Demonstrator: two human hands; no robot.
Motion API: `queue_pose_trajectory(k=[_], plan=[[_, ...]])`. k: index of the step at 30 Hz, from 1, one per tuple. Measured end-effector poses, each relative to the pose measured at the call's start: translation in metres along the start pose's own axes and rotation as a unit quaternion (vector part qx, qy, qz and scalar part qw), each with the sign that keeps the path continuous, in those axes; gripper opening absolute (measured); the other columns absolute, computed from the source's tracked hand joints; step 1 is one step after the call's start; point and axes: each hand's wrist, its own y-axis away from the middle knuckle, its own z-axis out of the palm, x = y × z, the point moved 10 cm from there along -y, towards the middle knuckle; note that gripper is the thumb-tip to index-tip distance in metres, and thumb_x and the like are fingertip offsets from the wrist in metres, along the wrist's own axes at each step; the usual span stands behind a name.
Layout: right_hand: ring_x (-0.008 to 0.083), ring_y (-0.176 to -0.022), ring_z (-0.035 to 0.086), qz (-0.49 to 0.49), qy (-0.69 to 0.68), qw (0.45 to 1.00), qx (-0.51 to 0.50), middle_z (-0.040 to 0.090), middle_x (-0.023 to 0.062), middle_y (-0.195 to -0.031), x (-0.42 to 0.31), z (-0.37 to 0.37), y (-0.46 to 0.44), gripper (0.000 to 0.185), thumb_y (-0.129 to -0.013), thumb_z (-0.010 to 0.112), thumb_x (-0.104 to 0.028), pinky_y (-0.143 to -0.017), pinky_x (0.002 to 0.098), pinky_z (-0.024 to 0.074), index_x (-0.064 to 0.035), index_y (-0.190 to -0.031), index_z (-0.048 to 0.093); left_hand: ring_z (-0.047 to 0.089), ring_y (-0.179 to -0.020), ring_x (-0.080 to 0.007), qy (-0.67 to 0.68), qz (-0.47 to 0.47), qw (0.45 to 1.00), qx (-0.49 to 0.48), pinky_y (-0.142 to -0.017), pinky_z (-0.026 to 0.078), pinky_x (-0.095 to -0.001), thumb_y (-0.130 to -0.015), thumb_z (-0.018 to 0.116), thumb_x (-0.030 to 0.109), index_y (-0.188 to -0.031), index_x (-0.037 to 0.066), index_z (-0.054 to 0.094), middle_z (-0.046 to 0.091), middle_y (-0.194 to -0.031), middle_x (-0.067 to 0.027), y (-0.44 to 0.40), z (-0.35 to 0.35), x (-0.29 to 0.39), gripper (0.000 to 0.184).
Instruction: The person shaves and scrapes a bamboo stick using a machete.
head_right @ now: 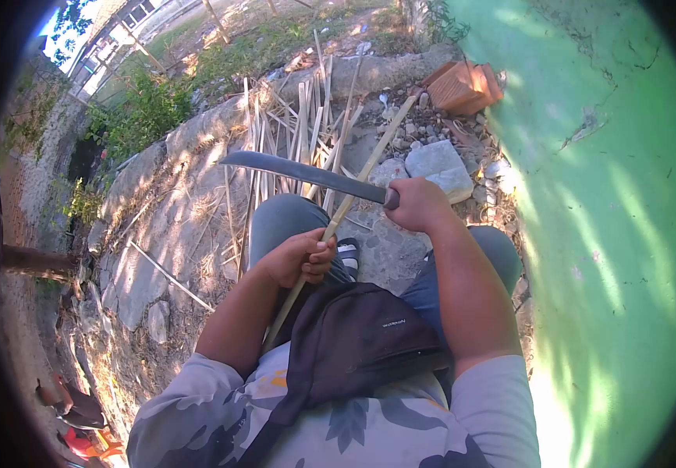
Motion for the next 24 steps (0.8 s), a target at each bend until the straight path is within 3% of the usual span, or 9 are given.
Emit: queue_pose_trajectory(k=[2,5,6,9,13,14,17,20,24], plan=[[0.0380,-0.080,0.069,0.009,0.024,0.998,0.053,0.071,0.0162,-0.080,0.004,-0.011,0.005,0.017,-0.076,0.072,-0.026,-0.076,0.0485,0.0546,-0.0111,-0.084,0.070,0.032,-0.052,-0.0040,0.006,-0.001,1.000,0.014,-0.046,0.031,-0.0220,-0.102,0.054,0.036,-0.101,0.016,0.048,0.037,-0.068,0.0065,-0.010,-0.004,-0.006,0.022],[0.0384,-0.071,0.067,-0.068,0.037,0.984,0.163,0.067,0.0142,-0.072,-0.026,-0.033,0.011,0.020,-0.071,0.077,-0.025,-0.065,0.0486,0.0520,-0.0089,-0.080,0.068,0.031,-0.051,-0.0047,0.004,-0.018,0.999,0.042,-0.046,0.030,-0.0222,-0.106,0.043,0.041,-0.099,0.016,0.048,0.036,-0.068,0.0067,0.007,0.000,0.003,0.026],[0.0393,-0.074,0.068,-0.062,0.044,0.986,0.146,0.069,0.0154,-0.075,-0.032,-0.037,0.017,0.015,-0.076,0.071,-0.024,-0.070,0.0507,0.0542,-0.0103,-0.081,0.067,0.030,-0.051,-0.0052,0.005,-0.029,0.998,0.049,-0.045,0.030,-0.0223,-0.108,0.036,0.045,-0.099,0.016,0.047,0.036,-0.068,0.0068,0.007,0.001,-0.002,0.033],[0.0396,-0.074,0.068,-0.077,0.048,0.984,0.153,0.069,0.0150,-0.076,-0.037,-0.036,0.022,0.015,-0.076,0.071,-0.024,-0.070,0.0509,0.0542,-0.0106,-0.081,0.066,0.031,-0.052,-0.0054,-0.006,-0.041,0.996,0.074,-0.045,0.030,-0.0227,-0.108,0.033,0.049,-0.099,0.017,0.047,0.035,-0.068,0.0066,0.007,0.004,-0.003,0.037],[0.0388,-0.071,0.068,-0.127,0.098,0.976,0.144,0.068,0.0135,-0.073,-0.054,-0.027,0.029,0.014,-0.074,0.071,-0.024,-0.069,0.0507,0.0545,-0.0116,-0.080,0.065,0.038,-0.055,-0.0046,-0.155,-0.015,0.980,0.124,-0.048,0.033,-0.0226,-0.105,0.050,0.039,-0.099,0.016,0.047,0.041,-0.071,0.0072,0.014,0.023,0.006,0.025],[0.0377,-0.070,0.068,-0.127,0.100,0.976,0.145,0.068,0.0130,-0.071,-0.057,-0.027,0.031,0.014,-0.073,0.071,-0.023,-0.069,0.0504,0.0543,-0.0121,-0.079,0.065,0.040,-0.057,-0.0042,-0.218,-0.023,0.966,0.135,-0.049,0.033,-0.0225,-0.102,0.059,0.031,-0.099,0.015,0.047,0.044,-0.072,0.0070,0.014,0.024,0.006,0.020],[0.0367,-0.070,0.068,-0.175,0.109,0.968,0.145,0.067,0.0131,-0.070,-0.065,-0.030,0.034,0.015,-0.072,0.071,-0.024,-0.068,0.0507,0.0537,-0.0126,-0.079,0.065,0.039,-0.057,-0.0040,-0.269,-0.025,0.958,0.095,-0.049,0.032,-0.0223,-0.100,0.061,0.027,-0.098,0.015,0.047,0.043,-0.071,0.0066,0.016,0.038,0.010,0.019],[0.0373,-0.070,0.068,-0.125,0.111,0.972,0.167,0.067,0.0148,-0.070,-0.051,-0.042,0.030,0.015,-0.073,0.071,-0.024,-0.067,0.0524,0.0527,-0.0117,-0.081,0.066,0.039,-0.055,-0.0041,-0.165,0.008,0.986,0.029,-0.048,0.031,-0.0217,-0.100,0.060,0.024,-0.099,0.014,0.047,0.043,-0.071,0.0062,0.009,0.038,0.011,0.017],[0.0402,-0.072,0.068,-0.025,0.031,0.988,0.149,0.067,0.0178,-0.072,-0.027,-0.046,0.028,0.019,-0.074,0.072,-0.026,-0.067,0.0515,0.0534,-0.0085,-0.081,0.067,0.039,-0.055,-0.0033,-0.064,0.015,0.998,0.020,-0.047,0.030,-0.0200,-0.097,0.061,0.019,-0.100,0.012,0.048,0.043,-0.072,0.0059,0.007,0.038,0.011,0.015]])
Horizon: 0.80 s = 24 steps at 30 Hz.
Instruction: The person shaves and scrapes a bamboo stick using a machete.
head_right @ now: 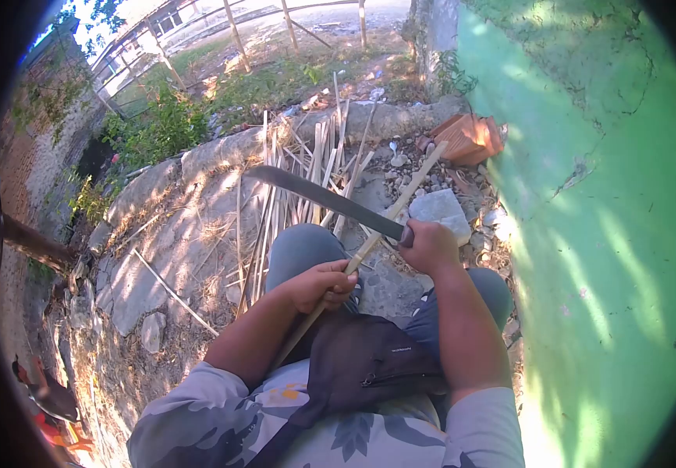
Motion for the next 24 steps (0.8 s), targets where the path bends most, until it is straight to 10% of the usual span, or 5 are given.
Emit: queue_pose_trajectory(k=[8,24], plan=[[0.0372,-0.070,0.066,-0.087,-0.004,0.994,-0.061,0.065,0.0136,-0.069,-0.009,0.013,0.007,0.021,-0.067,0.076,-0.024,-0.066,0.0475,0.0522,-0.0095,-0.077,0.065,0.044,-0.066,-0.0038,0.033,0.005,0.999,-0.036,-0.048,0.034,-0.0185,-0.092,0.065,0.015,-0.105,0.012,0.048,0.046,-0.083,0.0028,-0.011,-0.006,-0.003,0.022],[0.0362,-0.074,0.067,0.036,-0.004,0.989,-0.141,0.066,0.0127,-0.073,0.017,0.006,0.003,0.020,-0.068,0.073,-0.025,-0.068,0.0488,0.0529,-0.0122,-0.083,0.067,0.039,-0.065,-0.0060,0.080,-0.064,0.994,-0.039,-0.045,0.029,-0.0199,-0.089,0.064,0.018,-0.105,0.012,0.047,0.041,-0.080,0.0030,-0.042,-0.014,-0.002,0.024]])
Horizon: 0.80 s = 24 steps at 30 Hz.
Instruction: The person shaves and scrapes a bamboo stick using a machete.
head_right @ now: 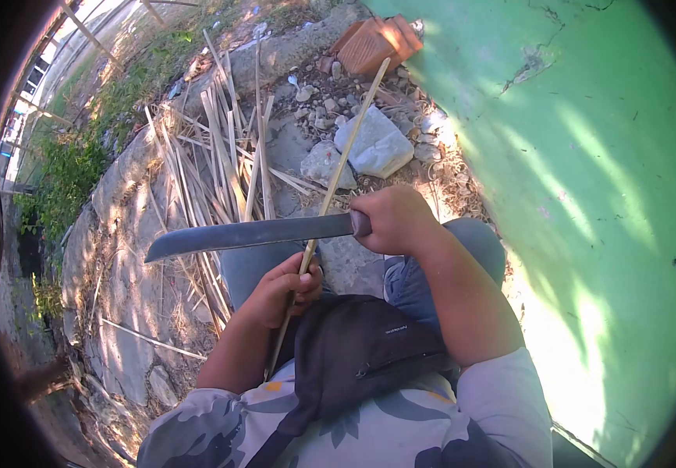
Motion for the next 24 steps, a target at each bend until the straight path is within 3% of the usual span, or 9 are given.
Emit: queue_pose_trajectory(k=[6,12,18,21,22,24], plan=[[0.0358,-0.077,0.068,-0.009,-0.014,0.999,0.029,0.068,0.0122,-0.077,-0.001,0.004,-0.001,0.028,-0.067,0.076,-0.027,-0.069,0.0479,0.0535,-0.0111,-0.088,0.068,0.037,-0.060,-0.0057,-0.005,-0.004,1.000,-0.022,-0.044,0.027,-0.0193,-0.095,0.062,0.021,-0.104,0.012,0.047,0.039,-0.074,0.0040,-0.002,-0.002,0.001,0.020],[0.0359,-0.078,0.068,-0.028,-0.008,0.999,-0.017,0.068,0.0122,-0.078,-0.022,0.006,-0.002,0.027,-0.067,0.076,-0.026,-0.070,0.0478,0.0539,-0.0116,-0.089,0.069,0.034,-0.057,-0.0050,0.017,0.013,0.999,-0.037,-0.044,0.025,-0.0200,-0.097,0.061,0.023,-0.103,0.014,0.048,0.037,-0.072,0.0051,0.007,-0.004,0.003,0.018],[0.0360,-0.073,0.067,-0.031,0.109,0.993,-0.037,0.066,0.0137,-0.073,-0.005,-0.012,-0.018,0.022,-0.070,0.077,-0.024,-0.066,0.0467,0.0518,-0.0088,-0.082,0.067,0.031,-0.055,-0.0043,0.037,0.025,0.998,-0.050,-0.042,0.022,-0.0201,-0.098,0.061,0.023,-0.101,0.017,0.047,0.035,-0.071,0.0057,0.017,-0.012,0.003,0.016],[0.0360,-0.074,0.067,0.048,-0.047,0.997,-0.032,0.067,0.0148,-0.074,0.023,-0.003,-0.018,0.022,-0.074,0.075,-0.025,-0.067,0.0453,0.0517,-0.0075,-0.083,0.067,0.030,-0.054,-0.0036,0.070,0.027,0.995,-0.060,-0.041,0.021,-0.0200,-0.097,0.061,0.022,-0.098,0.018,0.045,0.034,-0.069,0.0061,0.018,-0.013,0.005,0.017],[0.0355,-0.082,0.068,0.078,-0.056,0.993,-0.075,0.070,0.0158,-0.083,0.027,0.012,-0.013,0.021,-0.077,0.072,-0.027,-0.074,0.0455,0.0531,-0.0105,-0.090,0.070,0.030,-0.053,-0.0034,0.064,0.029,0.997,-0.043,-0.041,0.021,-0.0200,-0.097,0.061,0.021,-0.097,0.017,0.045,0.034,-0.068,0.0061,0.018,-0.016,0.006,0.017],[0.0358,-0.078,0.068,0.047,-0.073,0.994,-0.066,0.068,0.0153,-0.078,0.012,0.020,-0.004,0.022,-0.076,0.073,-0.026,-0.071,0.0454,0.0523,-0.0077,-0.086,0.068,0.030,-0.052,-0.0029,0.055,0.031,0.998,-0.010,-0.040,0.020,-0.0199,-0.097,0.061,0.020,-0.096,0.017,0.044,0.034,-0.067,0.0062,0.017,-0.018,0.004,0.017]])
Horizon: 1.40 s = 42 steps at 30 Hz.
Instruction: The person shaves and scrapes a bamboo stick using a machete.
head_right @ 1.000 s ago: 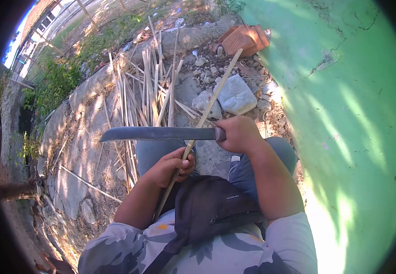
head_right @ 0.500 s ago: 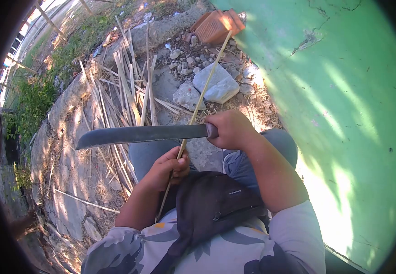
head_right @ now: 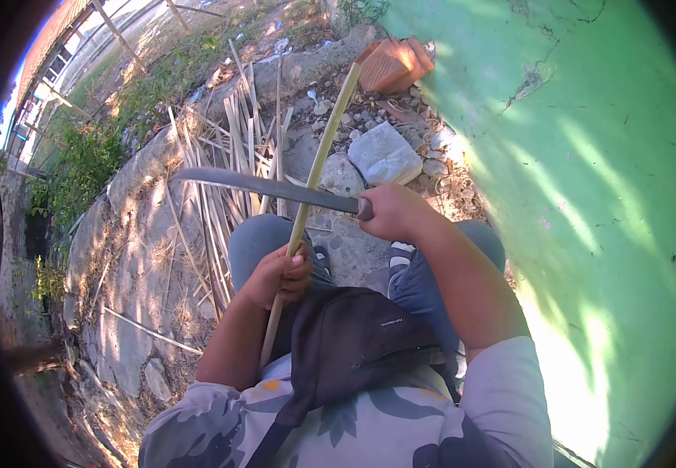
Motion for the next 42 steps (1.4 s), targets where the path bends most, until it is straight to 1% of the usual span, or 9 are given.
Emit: queue_pose_trajectory(k=[5,9,15,18,23,27,33,36,42], plan=[[0.0354,-0.076,0.068,-0.056,0.116,0.991,-0.019,0.069,0.0148,-0.077,-0.012,0.001,0.011,0.022,-0.075,0.074,-0.025,-0.072,0.0445,0.0522,-0.0054,-0.084,0.068,0.032,-0.050,-0.0041,-0.191,0.003,0.977,0.096,-0.042,0.023,-0.0233,-0.095,0.066,0.015,-0.095,0.017,0.043,0.038,-0.067,0.0066,-0.003,0.010,-0.006,0.023],[0.0359,-0.083,0.068,-0.001,-0.008,0.997,-0.075,0.070,0.0163,-0.085,0.036,0.020,-0.001,0.022,-0.073,0.069,-0.024,-0.076,0.0449,0.0533,-0.0071,-0.088,0.071,0.034,-0.049,-0.0049,-0.222,0.003,0.965,0.142,-0.043,0.025,-0.0251,-0.093,0.068,0.013,-0.095,0.016,0.042,0.042,-0.068,0.0065,-0.006,0.005,-0.007,0.026],[0.0357,-0.084,0.068,-0.010,-0.037,0.997,-0.061,0.071,0.0174,-0.087,0.027,0.015,0.017,0.023,-0.074,0.068,-0.024,-0.077,0.0448,0.0530,-0.0061,-0.090,0.072,0.038,-0.051,-0.0052,-0.266,0.015,0.951,0.158,-0.045,0.028,-0.0257,-0.092,0.070,0.015,-0.096,0.015,0.043,0.044,-0.071,0.0055,-0.007,0.014,-0.012,0.028],[0.0350,-0.085,0.069,-0.020,-0.007,0.998,-0.057,0.071,0.0175,-0.088,0.023,0.012,0.026,0.024,-0.074,0.069,-0.023,-0.077,0.0443,0.0531,-0.0061,-0.090,0.072,0.040,-0.053,-0.0054,-0.361,0.025,0.917,0.168,-0.046,0.030,-0.0250,-0.091,0.073,0.017,-0.097,0.015,0.044,0.045,-0.073,0.0053,-0.010,0.020,-0.012,0.029],[0.0339,-0.088,0.069,0.021,-0.038,0.998,-0.055,0.072,0.0172,-0.091,0.063,0.003,0.007,0.025,-0.073,0.071,-0.023,-0.079,0.0431,0.0535,-0.0067,-0.092,0.073,0.041,-0.055,-0.0052,-0.329,0.009,0.931,0.157,-0.047,0.032,-0.0244,-0.089,0.074,0.016,-0.096,0.014,0.045,0.045,-0.074,0.0055,-0.016,0.027,-0.015,0.030],[0.0337,-0.090,0.070,0.031,-0.057,0.996,-0.061,0.072,0.0172,-0.092,0.052,0.007,0.008,0.026,-0.072,0.071,-0.022,-0.080,0.0419,0.0546,-0.0076,-0.094,0.073,0.041,-0.055,-0.0050,-0.264,0.003,0.953,0.149,-0.047,0.032,-0.0243,-0.088,0.074,0.015,-0.096,0.014,0.045,0.045,-0.074,0.0055,-0.015,0.020,-0.016,0.030],[0.0343,-0.087,0.070,-0.014,0.050,0.996,-0.071,0.073,0.0164,-0.090,0.018,0.017,0.005,0.026,-0.071,0.068,-0.019,-0.078,0.0434,0.0548,-0.0092,-0.094,0.074,0.042,-0.057,-0.0050,-0.431,0.049,0.890,0.142,-0.048,0.034,-0.0242,-0.091,0.071,0.012,-0.097,0.012,0.043,0.044,-0.074,0.0047,-0.022,0.007,-0.009,0.028],[0.0345,-0.088,0.070,0.035,0.013,0.995,-0.093,0.073,0.0166,-0.090,0.051,0.023,-0.020,0.025,-0.071,0.069,-0.020,-0.078,0.0432,0.0544,-0.0078,-0.093,0.073,0.045,-0.061,-0.0050,-0.441,0.048,0.883,0.156,-0.051,0.038,-0.0241,-0.090,0.073,0.015,-0.096,0.011,0.045,0.045,-0.075,0.0047,-0.021,0.003,-0.007,0.029],[0.0350,-0.088,0.069,0.027,-0.027,0.996,-0.076,0.072,0.0169,-0.090,0.040,0.027,-0.025,0.024,-0.072,0.070,-0.021,-0.078,0.0425,0.0541,-0.0049,-0.089,0.072,0.045,-0.060,-0.0049,-0.337,0.006,0.929,0.152,-0.050,0.037,-0.0242,-0.090,0.073,0.015,-0.097,0.012,0.044,0.046,-0.075,0.0040,-0.014,0.000,-0.004,0.029]])
